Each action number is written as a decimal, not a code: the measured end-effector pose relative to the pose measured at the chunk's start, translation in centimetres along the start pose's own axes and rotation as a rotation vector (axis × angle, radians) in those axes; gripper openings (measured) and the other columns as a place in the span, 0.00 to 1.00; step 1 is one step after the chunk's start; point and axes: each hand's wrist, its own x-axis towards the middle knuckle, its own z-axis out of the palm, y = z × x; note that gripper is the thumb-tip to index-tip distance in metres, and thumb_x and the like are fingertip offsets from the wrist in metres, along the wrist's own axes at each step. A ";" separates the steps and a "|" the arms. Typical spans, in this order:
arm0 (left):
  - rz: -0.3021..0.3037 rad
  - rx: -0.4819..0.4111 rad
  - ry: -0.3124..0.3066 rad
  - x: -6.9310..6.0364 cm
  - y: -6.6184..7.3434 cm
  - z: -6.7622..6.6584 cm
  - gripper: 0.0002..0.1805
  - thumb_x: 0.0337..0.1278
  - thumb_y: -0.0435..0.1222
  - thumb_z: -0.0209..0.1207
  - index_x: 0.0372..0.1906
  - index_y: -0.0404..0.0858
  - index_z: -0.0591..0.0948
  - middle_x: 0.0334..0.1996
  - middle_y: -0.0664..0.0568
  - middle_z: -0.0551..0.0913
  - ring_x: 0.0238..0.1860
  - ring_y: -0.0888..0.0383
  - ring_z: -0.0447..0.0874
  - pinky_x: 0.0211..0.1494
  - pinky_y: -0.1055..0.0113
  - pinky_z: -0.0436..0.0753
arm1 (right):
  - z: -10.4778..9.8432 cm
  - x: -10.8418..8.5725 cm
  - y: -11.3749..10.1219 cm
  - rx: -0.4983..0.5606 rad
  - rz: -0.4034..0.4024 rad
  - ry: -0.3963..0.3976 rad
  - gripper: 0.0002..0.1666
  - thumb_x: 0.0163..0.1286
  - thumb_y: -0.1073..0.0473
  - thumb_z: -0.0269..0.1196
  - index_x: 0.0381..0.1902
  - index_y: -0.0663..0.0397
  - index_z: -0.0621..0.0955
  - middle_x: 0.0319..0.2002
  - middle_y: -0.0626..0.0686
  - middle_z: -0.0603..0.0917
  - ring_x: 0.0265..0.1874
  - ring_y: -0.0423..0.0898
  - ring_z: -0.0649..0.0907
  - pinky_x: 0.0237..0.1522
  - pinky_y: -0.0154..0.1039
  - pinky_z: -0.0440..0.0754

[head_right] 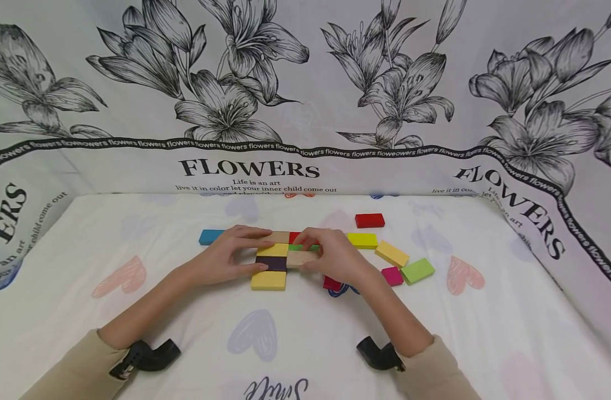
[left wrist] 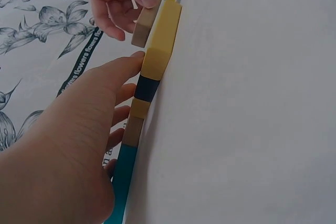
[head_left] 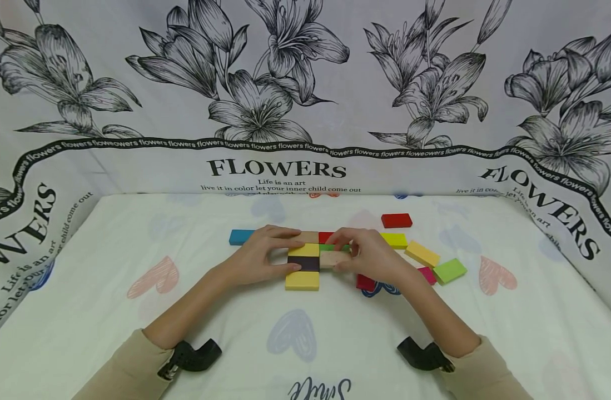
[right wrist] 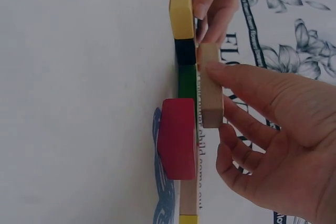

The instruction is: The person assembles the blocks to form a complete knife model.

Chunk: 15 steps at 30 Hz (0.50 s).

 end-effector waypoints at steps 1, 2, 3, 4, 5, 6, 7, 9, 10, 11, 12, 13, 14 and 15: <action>0.000 0.001 -0.001 0.0 0.0 0.0 0.28 0.62 0.50 0.71 0.65 0.45 0.86 0.72 0.50 0.79 0.74 0.47 0.71 0.76 0.40 0.67 | 0.1 0.0 0.0 -0.002 0.001 -0.003 0.25 0.62 0.61 0.79 0.57 0.53 0.86 0.47 0.51 0.89 0.41 0.49 0.78 0.40 0.37 0.81; 0.000 0.001 -0.001 0.0 0.0 0.0 0.28 0.62 0.50 0.71 0.65 0.45 0.86 0.72 0.50 0.79 0.74 0.47 0.71 0.76 0.40 0.67 | 0.1 0.0 0.1 -0.004 0.001 -0.004 0.25 0.62 0.61 0.79 0.57 0.53 0.85 0.47 0.51 0.89 0.40 0.49 0.78 0.39 0.37 0.80; 0.000 0.001 -0.001 0.0 0.0 0.0 0.28 0.62 0.50 0.71 0.65 0.45 0.86 0.72 0.50 0.79 0.74 0.47 0.71 0.76 0.40 0.67 | 0.2 0.0 0.1 -0.005 0.005 -0.006 0.26 0.62 0.61 0.79 0.57 0.53 0.85 0.47 0.51 0.89 0.40 0.48 0.78 0.38 0.37 0.80; 0.000 0.002 -0.002 0.0 0.0 0.0 0.28 0.62 0.50 0.71 0.65 0.45 0.86 0.72 0.50 0.79 0.74 0.46 0.71 0.76 0.40 0.67 | 0.2 0.0 0.1 -0.006 0.005 -0.007 0.26 0.62 0.61 0.79 0.57 0.53 0.85 0.47 0.51 0.89 0.39 0.48 0.78 0.38 0.36 0.80; 0.000 0.003 -0.002 0.0 0.0 0.0 0.28 0.62 0.50 0.71 0.65 0.45 0.86 0.72 0.50 0.79 0.74 0.46 0.71 0.76 0.40 0.67 | 0.2 0.0 0.1 -0.007 0.005 -0.008 0.26 0.62 0.61 0.79 0.57 0.53 0.85 0.47 0.50 0.89 0.39 0.48 0.78 0.38 0.36 0.80; 0.001 0.003 -0.001 0.0 0.0 0.0 0.28 0.62 0.50 0.71 0.65 0.45 0.86 0.72 0.50 0.79 0.74 0.46 0.71 0.76 0.40 0.67 | 0.3 0.0 0.2 -0.008 0.005 -0.009 0.26 0.62 0.60 0.79 0.57 0.53 0.85 0.47 0.51 0.89 0.38 0.48 0.78 0.37 0.36 0.80; 0.002 0.003 -0.001 0.0 0.0 0.0 0.28 0.62 0.50 0.71 0.65 0.45 0.86 0.72 0.50 0.79 0.74 0.47 0.71 0.76 0.40 0.67 | 0.3 0.0 0.2 -0.008 0.005 -0.009 0.26 0.62 0.60 0.79 0.57 0.53 0.85 0.47 0.50 0.89 0.38 0.47 0.78 0.37 0.36 0.79; 0.006 0.001 0.003 0.0 0.0 0.0 0.28 0.62 0.49 0.71 0.65 0.45 0.86 0.71 0.50 0.79 0.74 0.47 0.71 0.76 0.40 0.67 | 0.3 0.0 0.2 -0.009 0.002 -0.008 0.26 0.62 0.60 0.79 0.57 0.53 0.85 0.47 0.50 0.89 0.38 0.47 0.78 0.37 0.36 0.79; 0.008 0.000 0.005 -0.1 0.0 0.0 0.28 0.62 0.49 0.71 0.65 0.45 0.86 0.71 0.50 0.79 0.73 0.47 0.72 0.76 0.40 0.67 | 0.3 0.0 0.2 -0.009 0.000 -0.008 0.26 0.62 0.60 0.79 0.57 0.53 0.85 0.47 0.50 0.89 0.37 0.47 0.78 0.36 0.36 0.79; 0.011 -0.001 0.007 -0.1 0.0 0.0 0.28 0.62 0.49 0.71 0.65 0.45 0.86 0.71 0.50 0.79 0.73 0.47 0.72 0.76 0.41 0.67 | 0.3 0.0 0.2 -0.009 -0.001 -0.007 0.26 0.61 0.60 0.79 0.57 0.53 0.85 0.47 0.50 0.89 0.37 0.47 0.78 0.36 0.36 0.79; 0.013 -0.002 0.010 -0.1 0.0 0.0 0.28 0.62 0.49 0.71 0.65 0.45 0.86 0.71 0.50 0.79 0.73 0.47 0.72 0.76 0.41 0.67 | 0.3 0.0 0.2 -0.010 -0.003 -0.007 0.26 0.61 0.60 0.80 0.57 0.53 0.85 0.47 0.50 0.89 0.37 0.47 0.78 0.36 0.36 0.79; 0.015 -0.003 0.011 -0.1 0.0 0.0 0.27 0.62 0.49 0.71 0.65 0.45 0.86 0.71 0.50 0.79 0.73 0.47 0.72 0.76 0.41 0.67 | 0.3 0.0 0.2 -0.009 -0.005 -0.007 0.26 0.61 0.60 0.80 0.57 0.53 0.85 0.47 0.50 0.89 0.37 0.47 0.78 0.35 0.36 0.79; 0.017 -0.003 0.013 -0.1 0.0 0.0 0.27 0.62 0.49 0.71 0.65 0.45 0.86 0.71 0.50 0.79 0.73 0.47 0.72 0.76 0.41 0.67 | 0.4 0.0 0.3 -0.009 -0.004 -0.008 0.26 0.61 0.60 0.80 0.57 0.53 0.85 0.47 0.50 0.89 0.37 0.47 0.78 0.35 0.36 0.79; 0.017 -0.003 0.014 -0.1 0.0 0.0 0.27 0.62 0.49 0.71 0.65 0.45 0.86 0.71 0.50 0.79 0.73 0.47 0.72 0.76 0.41 0.67 | 0.4 0.0 0.3 -0.009 -0.002 -0.010 0.26 0.61 0.60 0.80 0.57 0.52 0.85 0.46 0.50 0.89 0.37 0.47 0.78 0.35 0.36 0.79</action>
